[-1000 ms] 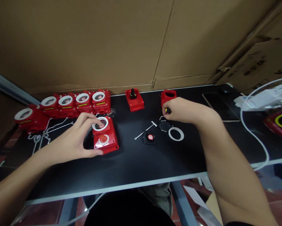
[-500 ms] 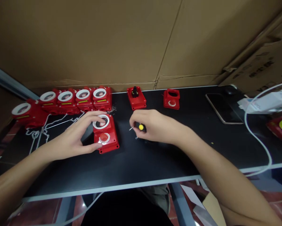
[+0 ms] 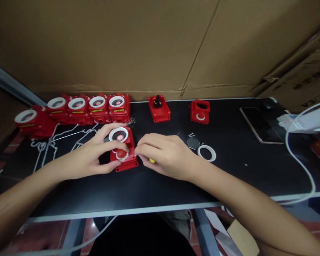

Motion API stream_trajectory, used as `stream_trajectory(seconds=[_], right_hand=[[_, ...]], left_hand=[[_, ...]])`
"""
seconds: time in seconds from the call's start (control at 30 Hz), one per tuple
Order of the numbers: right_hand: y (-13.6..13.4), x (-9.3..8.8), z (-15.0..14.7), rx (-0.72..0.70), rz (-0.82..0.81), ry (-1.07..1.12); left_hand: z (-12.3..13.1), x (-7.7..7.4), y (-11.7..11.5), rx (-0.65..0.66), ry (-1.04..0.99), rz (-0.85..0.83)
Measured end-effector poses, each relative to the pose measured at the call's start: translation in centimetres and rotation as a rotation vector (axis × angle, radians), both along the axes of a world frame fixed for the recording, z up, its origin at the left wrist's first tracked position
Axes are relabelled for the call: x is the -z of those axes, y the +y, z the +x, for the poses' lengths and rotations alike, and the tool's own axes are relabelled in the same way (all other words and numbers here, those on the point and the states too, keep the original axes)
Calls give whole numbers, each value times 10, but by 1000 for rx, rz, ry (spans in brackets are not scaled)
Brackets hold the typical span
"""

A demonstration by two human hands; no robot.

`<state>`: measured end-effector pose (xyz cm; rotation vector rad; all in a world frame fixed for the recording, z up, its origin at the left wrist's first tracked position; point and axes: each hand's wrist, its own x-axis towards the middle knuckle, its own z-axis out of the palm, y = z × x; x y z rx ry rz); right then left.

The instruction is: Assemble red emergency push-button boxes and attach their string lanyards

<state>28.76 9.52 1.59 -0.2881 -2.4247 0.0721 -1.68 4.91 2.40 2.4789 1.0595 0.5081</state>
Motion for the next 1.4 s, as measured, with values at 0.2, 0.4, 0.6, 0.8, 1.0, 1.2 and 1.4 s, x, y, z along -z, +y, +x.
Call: stream_trajectory(seconds=[0.2, 0.4, 0.6, 0.8, 1.0, 1.2, 1.4], right_hand=[[-4, -1, -1, 19, 148, -47], [-5, -1, -5, -7, 183, -86], [-6, 3, -8, -6, 188, -123], [-3, 0, -1, -51, -64, -65], [-6, -21, 9, 10, -167, 78], [3, -52, 5, -187, -672, 364], [13, -71, -36, -577, -1161, 505]], left_hand=[[5, 2, -2, -24, -22, 25], [6, 3, -1, -15, -31, 37], [5, 6, 0, -10, -49, 55], [3, 6, 2, -13, -39, 64], [3, 12, 7, -51, -69, 30], [-1, 17, 11, -80, -97, -7], [-4, 20, 14, -87, -137, -34]])
